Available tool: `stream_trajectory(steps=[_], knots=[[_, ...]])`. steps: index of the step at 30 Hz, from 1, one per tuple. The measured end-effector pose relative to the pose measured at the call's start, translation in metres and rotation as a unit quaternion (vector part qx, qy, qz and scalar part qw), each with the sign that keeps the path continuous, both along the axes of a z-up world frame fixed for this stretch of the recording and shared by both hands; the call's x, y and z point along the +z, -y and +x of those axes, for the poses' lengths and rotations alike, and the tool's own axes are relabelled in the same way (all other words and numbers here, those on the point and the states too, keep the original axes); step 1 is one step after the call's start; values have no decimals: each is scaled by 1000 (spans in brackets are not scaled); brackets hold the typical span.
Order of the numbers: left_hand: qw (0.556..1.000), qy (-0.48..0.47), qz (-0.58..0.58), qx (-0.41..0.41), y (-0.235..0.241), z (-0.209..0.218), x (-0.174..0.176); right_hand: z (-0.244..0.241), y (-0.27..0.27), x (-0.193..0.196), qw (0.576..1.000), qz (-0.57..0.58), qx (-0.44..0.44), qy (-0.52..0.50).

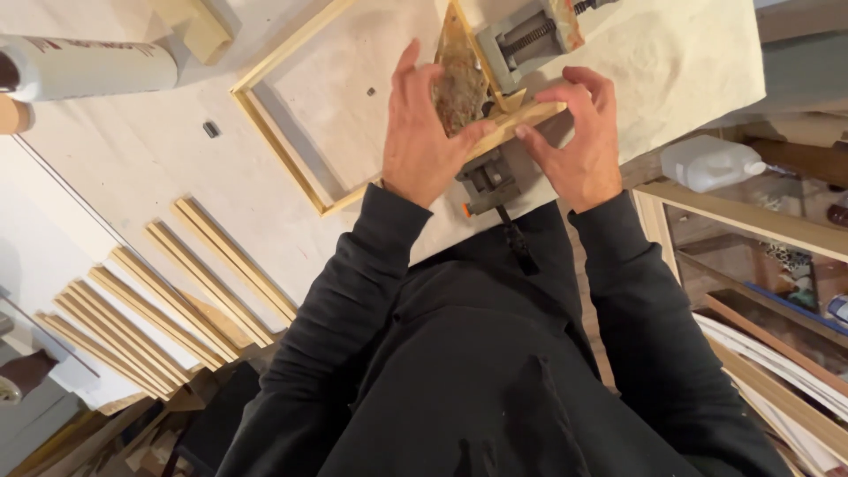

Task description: Assembling wooden picture frames by gluing corners and using clamps.

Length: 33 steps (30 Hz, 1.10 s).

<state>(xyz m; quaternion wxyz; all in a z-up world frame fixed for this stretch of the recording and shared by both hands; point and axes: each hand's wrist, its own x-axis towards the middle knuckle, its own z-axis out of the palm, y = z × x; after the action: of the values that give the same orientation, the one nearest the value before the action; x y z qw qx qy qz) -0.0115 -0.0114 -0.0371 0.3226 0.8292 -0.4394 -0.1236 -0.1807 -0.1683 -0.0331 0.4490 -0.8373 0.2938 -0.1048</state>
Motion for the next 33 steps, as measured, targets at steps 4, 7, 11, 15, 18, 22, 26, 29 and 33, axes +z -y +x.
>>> stream_trajectory(steps=[4,7,11,15,18,22,26,29,33], knots=[[953,-267,71,125,18,13,6,-2,-1,-1,1000,13,2,9],[953,-261,88,130,23,13,-9,0,1,2,1000,2,-1,25],[977,-175,57,108,11,5,-24,-16,-17,32,992,-90,18,81],[974,-186,64,108,15,6,-17,-70,-53,25,995,-11,-69,-71],[969,-203,82,113,18,8,-10,-93,-84,14,986,43,-56,-149],[979,-176,54,89,11,2,-21,-113,-111,-14,983,91,-29,-155],[984,-151,44,82,11,2,-23,-143,-123,-67,981,117,-33,-153],[976,-180,76,93,10,3,-25,-167,-129,-110,830,516,-187,-99],[986,-148,27,78,10,6,-31,-128,-122,-58,872,475,-119,-17]])
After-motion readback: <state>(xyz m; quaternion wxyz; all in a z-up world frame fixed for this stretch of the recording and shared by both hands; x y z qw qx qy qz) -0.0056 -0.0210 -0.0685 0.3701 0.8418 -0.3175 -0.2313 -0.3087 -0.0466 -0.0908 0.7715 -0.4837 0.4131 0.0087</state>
